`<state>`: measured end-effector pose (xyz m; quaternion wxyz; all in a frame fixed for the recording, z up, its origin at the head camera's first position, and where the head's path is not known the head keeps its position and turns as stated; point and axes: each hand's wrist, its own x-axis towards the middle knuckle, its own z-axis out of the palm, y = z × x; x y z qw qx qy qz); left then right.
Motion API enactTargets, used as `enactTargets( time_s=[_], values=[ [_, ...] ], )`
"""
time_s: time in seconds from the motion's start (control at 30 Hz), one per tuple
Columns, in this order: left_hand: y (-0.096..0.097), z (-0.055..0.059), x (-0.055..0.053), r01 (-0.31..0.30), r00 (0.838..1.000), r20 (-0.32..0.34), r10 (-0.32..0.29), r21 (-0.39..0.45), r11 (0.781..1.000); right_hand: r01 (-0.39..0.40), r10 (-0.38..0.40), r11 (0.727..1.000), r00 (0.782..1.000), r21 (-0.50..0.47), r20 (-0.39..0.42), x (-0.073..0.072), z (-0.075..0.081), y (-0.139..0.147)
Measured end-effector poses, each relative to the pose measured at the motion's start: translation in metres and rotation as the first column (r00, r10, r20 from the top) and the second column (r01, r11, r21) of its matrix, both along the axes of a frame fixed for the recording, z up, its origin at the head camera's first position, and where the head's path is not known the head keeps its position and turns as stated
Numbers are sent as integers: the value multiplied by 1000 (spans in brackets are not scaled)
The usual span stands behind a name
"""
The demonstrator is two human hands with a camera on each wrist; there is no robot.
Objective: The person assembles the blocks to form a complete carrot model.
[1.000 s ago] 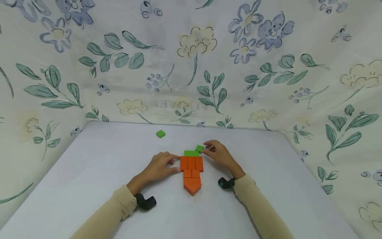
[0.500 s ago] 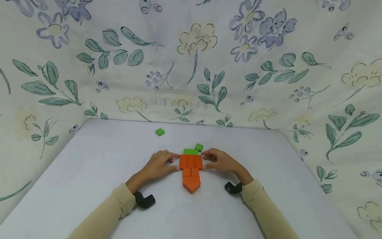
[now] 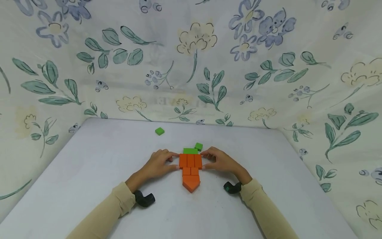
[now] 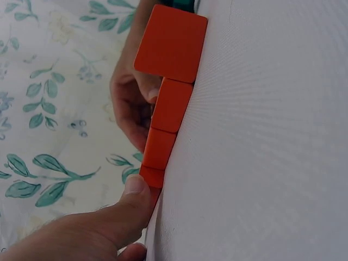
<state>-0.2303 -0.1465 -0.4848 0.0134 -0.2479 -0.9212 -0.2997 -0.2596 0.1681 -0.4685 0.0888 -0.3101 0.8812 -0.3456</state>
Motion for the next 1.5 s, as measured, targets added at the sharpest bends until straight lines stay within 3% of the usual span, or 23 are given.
enactTargets(
  time_s=[0.13,0.27,0.43,0.5,0.57,0.7,0.9,0.97,1.17,1.5],
  values=[
    [-1,4,-5,-6,996,88,0,60,998,0,0,1000,1000,-6,-15,1,0,2],
    [-7,15,-19,-134,979,178,104,163,977,2,-2,1000,1000,5,-28,2,-1,5],
    [-26,30,-53,-368,928,155,340,223,903,11,-11,1000,1000,1,-28,6,-2,6],
    [-35,34,-66,-423,903,169,394,207,882,12,-12,1000,1000,0,-15,7,-4,4],
    [-42,35,-76,-451,887,198,418,174,875,13,-13,1000,1000,8,-3,8,-7,3],
    [-50,32,-85,-465,870,229,436,95,880,16,-16,1000,1000,10,9,11,-11,0],
    [-55,24,-89,-492,848,253,467,46,869,20,-20,1000,1000,4,16,11,-14,-5],
    [-55,23,-90,-493,847,251,469,42,869,20,-20,1000,1000,7,13,10,-14,-5],
    [-50,21,-94,-474,867,199,458,43,879,24,-24,1000,1000,11,3,9,-9,-1],
    [-43,28,-97,-498,855,187,483,37,867,10,-10,1000,1000,-2,-18,5,-6,2]
  ],
)
